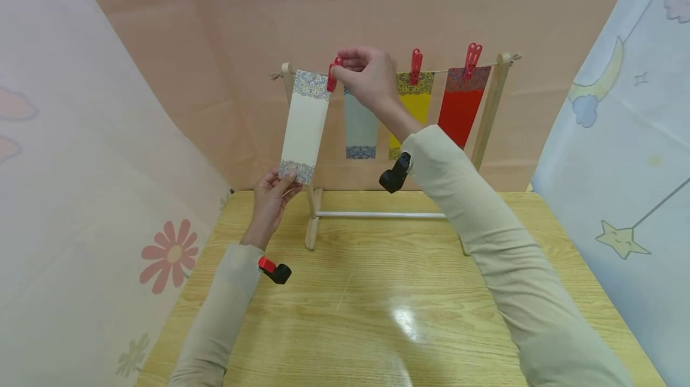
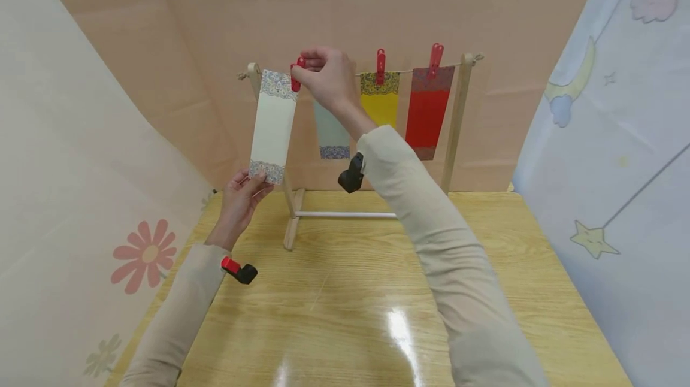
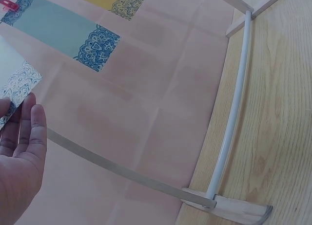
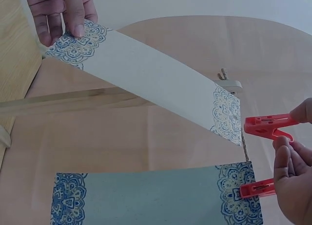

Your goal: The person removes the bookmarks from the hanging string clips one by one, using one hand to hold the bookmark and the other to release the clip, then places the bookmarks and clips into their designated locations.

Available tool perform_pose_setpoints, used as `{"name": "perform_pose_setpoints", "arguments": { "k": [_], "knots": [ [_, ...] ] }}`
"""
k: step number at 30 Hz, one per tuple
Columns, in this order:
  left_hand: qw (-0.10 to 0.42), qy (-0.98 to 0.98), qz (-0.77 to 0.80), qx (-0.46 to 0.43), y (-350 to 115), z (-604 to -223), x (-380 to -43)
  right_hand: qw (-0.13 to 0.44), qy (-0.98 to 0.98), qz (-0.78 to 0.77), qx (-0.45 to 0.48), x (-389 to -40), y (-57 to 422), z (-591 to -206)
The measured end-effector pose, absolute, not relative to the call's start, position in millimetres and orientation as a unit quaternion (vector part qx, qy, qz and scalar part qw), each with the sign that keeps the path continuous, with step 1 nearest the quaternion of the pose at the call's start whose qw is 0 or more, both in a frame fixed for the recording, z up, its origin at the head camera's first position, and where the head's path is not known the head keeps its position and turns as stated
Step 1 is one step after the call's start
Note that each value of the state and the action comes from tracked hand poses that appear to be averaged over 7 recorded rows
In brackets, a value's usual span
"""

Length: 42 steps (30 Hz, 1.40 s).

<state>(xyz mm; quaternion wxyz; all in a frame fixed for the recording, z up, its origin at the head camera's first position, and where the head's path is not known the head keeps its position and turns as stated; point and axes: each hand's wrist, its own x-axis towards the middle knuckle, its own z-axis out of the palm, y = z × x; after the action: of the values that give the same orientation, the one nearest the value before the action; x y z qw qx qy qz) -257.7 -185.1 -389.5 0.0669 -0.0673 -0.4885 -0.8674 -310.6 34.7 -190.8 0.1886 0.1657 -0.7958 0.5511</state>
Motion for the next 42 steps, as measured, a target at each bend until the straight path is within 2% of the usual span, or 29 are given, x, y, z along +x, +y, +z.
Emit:
{"name": "perform_pose_setpoints", "arguments": {
  "k": [26,42],
  "knots": [
    [0.069,-0.496,-0.863,-0.058,-185,-389,-253,0.201,-0.765,0.579,0.199,-298,62,-203],
    [0.050,-0.491,-0.868,-0.060,-185,-388,-250,0.206,-0.768,0.579,0.180,-298,81,-215]
  ]
}}
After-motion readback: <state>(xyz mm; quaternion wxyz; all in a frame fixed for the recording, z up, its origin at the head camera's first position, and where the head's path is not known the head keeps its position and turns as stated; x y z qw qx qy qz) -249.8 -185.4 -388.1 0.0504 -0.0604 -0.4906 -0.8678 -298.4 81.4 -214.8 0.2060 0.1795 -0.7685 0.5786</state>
